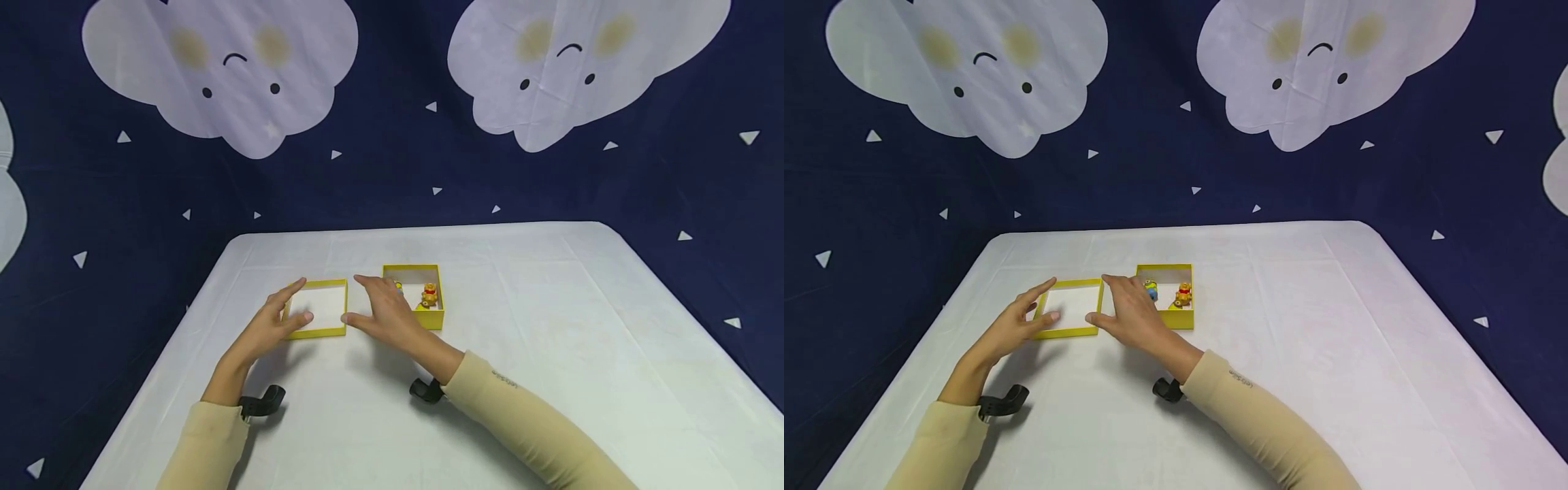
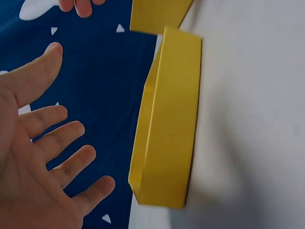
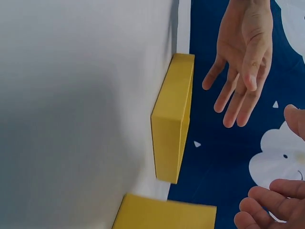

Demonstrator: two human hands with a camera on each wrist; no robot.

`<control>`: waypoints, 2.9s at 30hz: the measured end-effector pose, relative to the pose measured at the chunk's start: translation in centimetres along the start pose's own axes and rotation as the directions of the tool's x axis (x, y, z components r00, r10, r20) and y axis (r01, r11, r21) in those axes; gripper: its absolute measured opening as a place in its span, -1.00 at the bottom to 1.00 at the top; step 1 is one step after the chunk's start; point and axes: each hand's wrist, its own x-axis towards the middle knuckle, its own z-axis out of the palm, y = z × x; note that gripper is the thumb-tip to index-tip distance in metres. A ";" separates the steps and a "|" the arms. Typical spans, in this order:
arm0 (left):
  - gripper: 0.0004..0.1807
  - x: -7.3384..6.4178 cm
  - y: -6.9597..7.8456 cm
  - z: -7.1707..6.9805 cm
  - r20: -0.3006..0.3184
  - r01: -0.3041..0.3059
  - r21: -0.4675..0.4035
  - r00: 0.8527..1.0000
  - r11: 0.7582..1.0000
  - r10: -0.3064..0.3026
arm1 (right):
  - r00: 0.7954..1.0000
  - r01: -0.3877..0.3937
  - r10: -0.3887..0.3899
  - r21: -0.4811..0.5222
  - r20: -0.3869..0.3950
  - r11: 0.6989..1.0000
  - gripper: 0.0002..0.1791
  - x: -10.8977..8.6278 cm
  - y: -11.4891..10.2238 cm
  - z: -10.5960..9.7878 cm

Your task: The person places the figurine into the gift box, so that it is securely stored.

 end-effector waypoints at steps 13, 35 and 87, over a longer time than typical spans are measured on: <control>-0.15 -0.6 -1.6 -1.3 0.022 0.109 0.019 0.994 0.994 -0.110 | 0.999 -0.042 0.041 0.013 0.022 0.999 -0.11 1.0 -1.4 2.4; -0.14 -0.3 -4.4 -2.2 0.082 0.120 0.058 0.989 0.991 -0.125 | 0.964 -0.200 0.204 -0.041 0.171 0.979 0.00 2.1 -0.5 5.7; -0.04 -0.7 -3.5 -3.7 0.032 0.172 -0.024 0.985 0.985 -0.171 | 0.981 -0.186 0.188 -0.052 0.054 0.981 -0.19 2.6 -1.2 5.3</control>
